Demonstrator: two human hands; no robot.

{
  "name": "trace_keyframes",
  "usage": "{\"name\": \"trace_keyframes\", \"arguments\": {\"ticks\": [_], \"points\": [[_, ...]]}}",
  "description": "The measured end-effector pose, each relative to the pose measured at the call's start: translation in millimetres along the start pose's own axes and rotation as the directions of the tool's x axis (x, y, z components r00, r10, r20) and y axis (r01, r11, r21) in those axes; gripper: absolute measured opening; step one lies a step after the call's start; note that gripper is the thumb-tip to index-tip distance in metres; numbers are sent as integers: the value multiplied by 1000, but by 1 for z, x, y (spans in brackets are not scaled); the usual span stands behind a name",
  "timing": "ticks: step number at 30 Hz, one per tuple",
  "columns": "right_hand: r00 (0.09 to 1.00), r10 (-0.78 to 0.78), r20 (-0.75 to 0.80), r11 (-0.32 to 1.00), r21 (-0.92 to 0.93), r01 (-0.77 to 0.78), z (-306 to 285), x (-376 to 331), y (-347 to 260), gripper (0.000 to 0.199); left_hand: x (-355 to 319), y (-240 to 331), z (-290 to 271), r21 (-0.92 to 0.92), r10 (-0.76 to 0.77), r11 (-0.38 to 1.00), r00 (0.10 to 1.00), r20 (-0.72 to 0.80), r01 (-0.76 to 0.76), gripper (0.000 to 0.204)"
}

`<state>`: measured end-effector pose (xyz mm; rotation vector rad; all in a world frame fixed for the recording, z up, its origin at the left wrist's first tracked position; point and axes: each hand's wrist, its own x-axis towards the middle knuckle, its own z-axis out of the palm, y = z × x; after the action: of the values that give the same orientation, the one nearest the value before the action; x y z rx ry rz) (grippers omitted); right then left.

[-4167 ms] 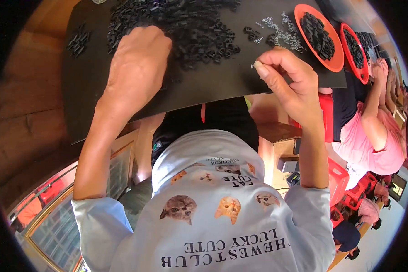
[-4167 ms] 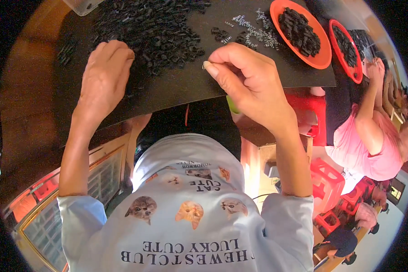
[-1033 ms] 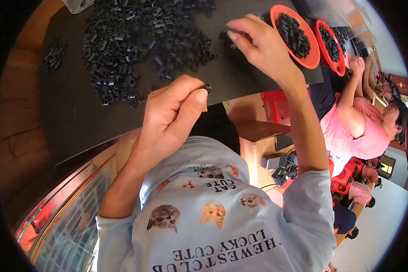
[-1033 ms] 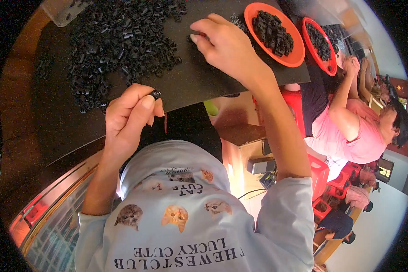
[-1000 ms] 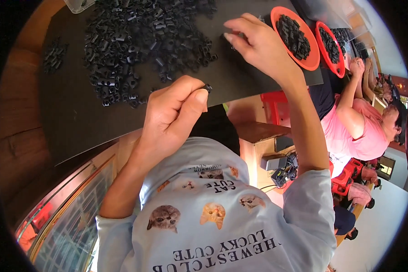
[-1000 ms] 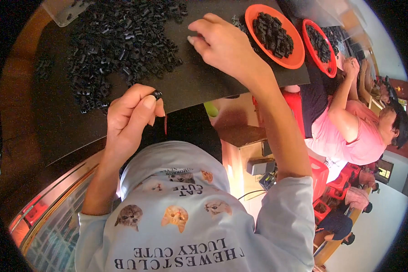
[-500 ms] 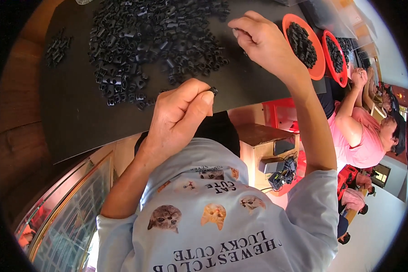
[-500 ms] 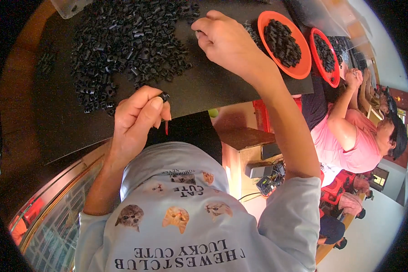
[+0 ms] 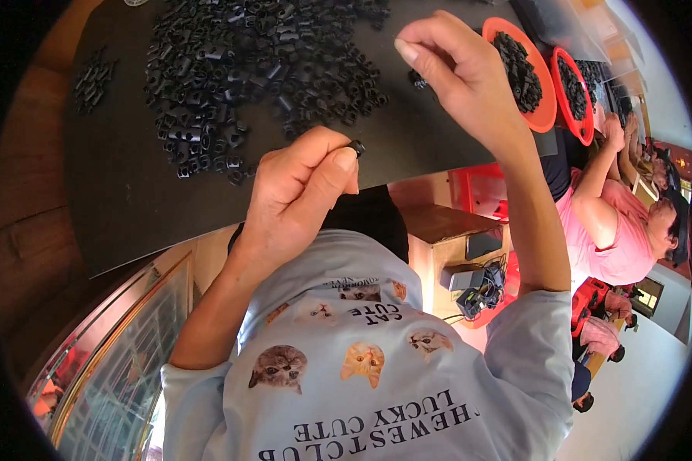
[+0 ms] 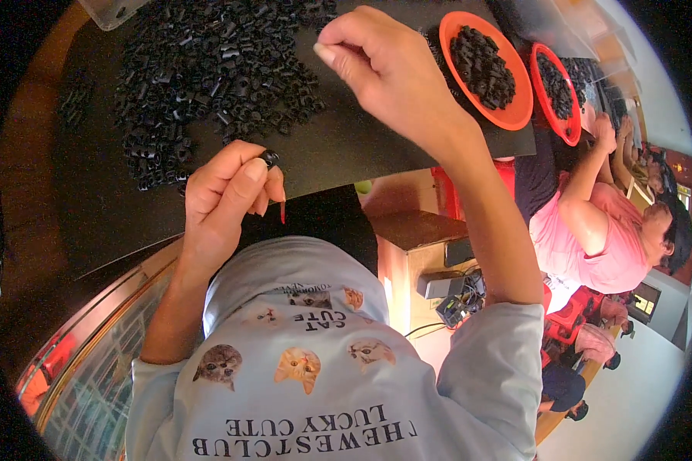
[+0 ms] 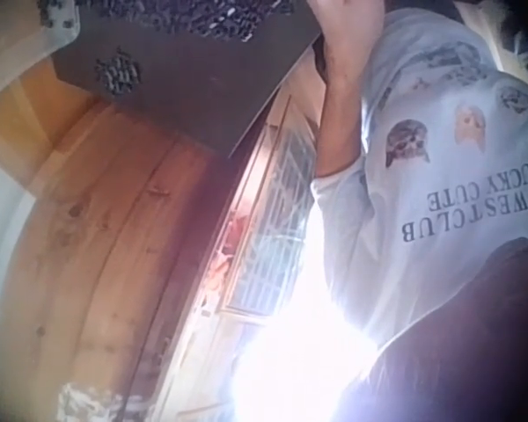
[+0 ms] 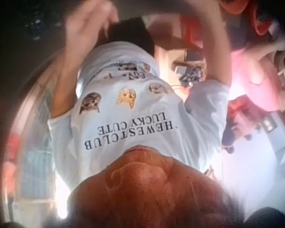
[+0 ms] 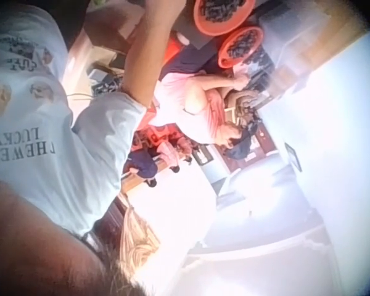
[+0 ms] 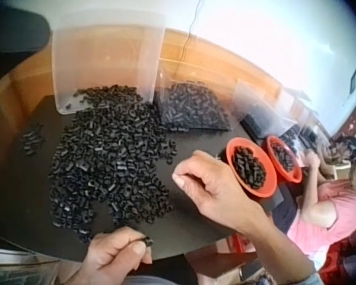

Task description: The person assembles plastic cord locks by hand, picking up small springs and internal pins from the table and inserting them into the plastic stopper bodies.

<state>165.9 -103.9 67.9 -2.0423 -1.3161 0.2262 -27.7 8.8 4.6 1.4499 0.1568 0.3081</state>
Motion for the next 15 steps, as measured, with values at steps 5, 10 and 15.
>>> {"name": "trace_keyframes", "arguments": {"ticks": [5,10,15], "points": [[995,-87,40,957,281,72,7,-22,-25,8,0,1,-1,7,-6,1000,1000,-1,6,23],[986,19,164,814,571,-111,12,-34,-31,8,1,0,-3,-144,-16,989,1000,25,19,19],[977,72,199,755,629,-184,12,-35,-30,6,3,1,-3,-143,-21,989,998,64,30,20]]}}
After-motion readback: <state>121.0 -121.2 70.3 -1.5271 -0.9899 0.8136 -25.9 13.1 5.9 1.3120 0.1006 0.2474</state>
